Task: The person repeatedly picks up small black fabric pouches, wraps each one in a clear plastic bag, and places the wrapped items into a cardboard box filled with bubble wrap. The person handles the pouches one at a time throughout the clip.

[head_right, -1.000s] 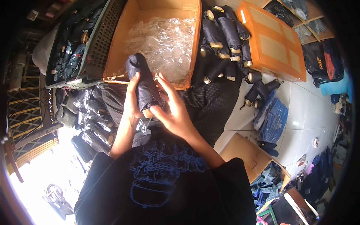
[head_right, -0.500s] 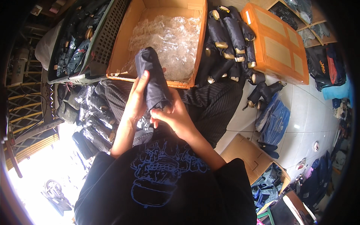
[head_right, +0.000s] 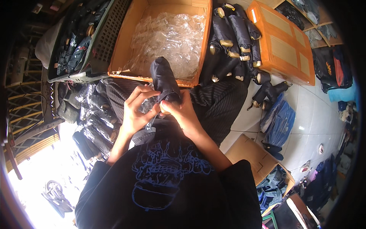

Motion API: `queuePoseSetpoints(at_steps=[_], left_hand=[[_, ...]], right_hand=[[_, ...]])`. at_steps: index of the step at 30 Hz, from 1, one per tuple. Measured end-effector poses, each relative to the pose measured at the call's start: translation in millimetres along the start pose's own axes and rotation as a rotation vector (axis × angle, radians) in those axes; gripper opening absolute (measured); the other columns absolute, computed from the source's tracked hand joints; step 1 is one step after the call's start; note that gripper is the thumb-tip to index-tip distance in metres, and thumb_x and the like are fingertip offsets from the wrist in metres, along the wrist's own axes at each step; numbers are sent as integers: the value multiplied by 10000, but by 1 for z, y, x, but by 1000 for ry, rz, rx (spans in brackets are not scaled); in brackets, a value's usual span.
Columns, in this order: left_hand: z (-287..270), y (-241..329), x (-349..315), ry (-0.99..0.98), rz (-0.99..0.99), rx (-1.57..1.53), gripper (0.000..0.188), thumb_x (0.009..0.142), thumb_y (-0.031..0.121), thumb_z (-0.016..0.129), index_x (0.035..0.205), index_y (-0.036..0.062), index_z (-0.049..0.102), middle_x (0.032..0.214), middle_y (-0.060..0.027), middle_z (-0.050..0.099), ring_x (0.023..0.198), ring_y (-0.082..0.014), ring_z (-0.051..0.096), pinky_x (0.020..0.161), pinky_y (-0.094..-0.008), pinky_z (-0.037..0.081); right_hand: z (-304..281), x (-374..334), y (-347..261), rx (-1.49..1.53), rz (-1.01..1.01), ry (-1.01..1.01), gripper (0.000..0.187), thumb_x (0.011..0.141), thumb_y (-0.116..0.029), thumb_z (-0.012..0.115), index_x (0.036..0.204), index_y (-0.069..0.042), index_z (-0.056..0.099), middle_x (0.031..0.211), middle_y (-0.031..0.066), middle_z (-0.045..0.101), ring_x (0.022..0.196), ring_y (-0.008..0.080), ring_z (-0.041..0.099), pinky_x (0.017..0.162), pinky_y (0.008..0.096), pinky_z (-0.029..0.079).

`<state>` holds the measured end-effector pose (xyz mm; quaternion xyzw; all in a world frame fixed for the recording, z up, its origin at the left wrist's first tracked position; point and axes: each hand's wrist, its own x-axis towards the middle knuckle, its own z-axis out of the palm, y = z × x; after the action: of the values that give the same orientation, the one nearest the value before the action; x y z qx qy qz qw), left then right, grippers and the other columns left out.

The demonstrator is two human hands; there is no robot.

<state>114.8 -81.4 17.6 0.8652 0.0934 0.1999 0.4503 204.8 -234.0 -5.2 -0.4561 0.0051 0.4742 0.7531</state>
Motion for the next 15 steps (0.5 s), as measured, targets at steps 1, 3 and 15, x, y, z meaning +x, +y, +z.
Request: queuePoseSetpoints(at_steps=[1, 3, 15], left_hand=[[3, -3, -1, 23, 55, 65, 360, 690, 43, 775, 1038, 64, 683, 967, -79, 635, 939, -266, 638, 990, -434, 469], [5, -5, -3, 49, 122, 164, 329, 676, 62, 771, 990, 63, 671, 978, -81, 645, 949, -276, 641, 1038, -492, 439], [24, -26, -19, 170, 63, 111, 338, 727, -55, 681, 1057, 17, 660, 954, -95, 638, 853, -253, 658, 870, -440, 521]], right_hand=[[2, -1, 3, -7, -21, 15, 506, 880, -111, 704, 1173, 26, 315, 1020, 174, 570, 835, 184, 650, 720, 330, 580], [5, -1, 6, -18, -24, 64, 502, 877, -113, 711, 1162, 25, 321, 1014, 176, 574, 829, 182, 651, 722, 328, 578], [16, 4, 17, -62, -45, 189, 523, 836, -90, 758, 1126, 25, 339, 993, 157, 573, 808, 173, 647, 706, 315, 575]])
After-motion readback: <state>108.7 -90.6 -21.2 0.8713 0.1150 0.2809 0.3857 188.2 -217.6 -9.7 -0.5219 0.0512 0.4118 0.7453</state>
